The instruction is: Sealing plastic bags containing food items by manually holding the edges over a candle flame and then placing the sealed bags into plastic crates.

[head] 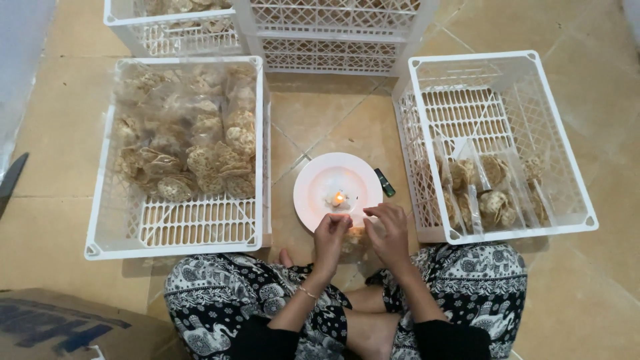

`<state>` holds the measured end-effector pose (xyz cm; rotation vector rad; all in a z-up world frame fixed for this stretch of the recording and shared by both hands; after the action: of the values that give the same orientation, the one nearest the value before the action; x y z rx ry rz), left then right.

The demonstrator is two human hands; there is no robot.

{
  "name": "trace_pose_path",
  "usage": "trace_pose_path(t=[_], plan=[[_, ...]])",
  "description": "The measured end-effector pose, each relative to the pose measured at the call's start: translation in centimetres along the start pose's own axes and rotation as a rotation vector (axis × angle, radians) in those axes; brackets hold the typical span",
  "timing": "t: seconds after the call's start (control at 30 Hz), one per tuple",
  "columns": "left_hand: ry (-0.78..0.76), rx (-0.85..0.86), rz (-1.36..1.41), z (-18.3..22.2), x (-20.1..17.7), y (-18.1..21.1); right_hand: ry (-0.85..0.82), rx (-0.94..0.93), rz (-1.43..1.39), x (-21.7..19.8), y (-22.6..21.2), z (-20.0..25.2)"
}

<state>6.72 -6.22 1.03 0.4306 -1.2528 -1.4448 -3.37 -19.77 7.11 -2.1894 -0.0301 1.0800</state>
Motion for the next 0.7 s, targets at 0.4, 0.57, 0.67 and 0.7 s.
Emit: trace_pose_path(t=[0.4,0.57,0.67,0.7], plan=[[-0.079,0.079,-0.063,1.2,0.5,0.6,0.002,-0.064,-0.085,0.0,-2.3,0.2],[-0.091,0.088,-0.067,1.4,0.6,0.8,0.020,-0.065,-0.073,0.0,-2.2,0.3],[-0.103,0.096,-0.069,1.7,0.9,1.1,0.021,-0.070,-0.086,0.0,-2.2,0.4],[-0.113,0.091,-0.059,1.9,1.0,1.1,0.027,-0.073,-0.093,0.0,-2.2,0.5]])
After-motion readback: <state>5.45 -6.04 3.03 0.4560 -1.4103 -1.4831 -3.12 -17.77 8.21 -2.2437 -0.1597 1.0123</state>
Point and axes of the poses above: each hand's wrist, its own z-axis away from the middle knuckle, its own x-axis out of the palm, y = z × x, the point moved 9 cm from there along -z, towards the middle knuckle, and after that the axes turned 10 degrees about z, right-handed, at the moved point
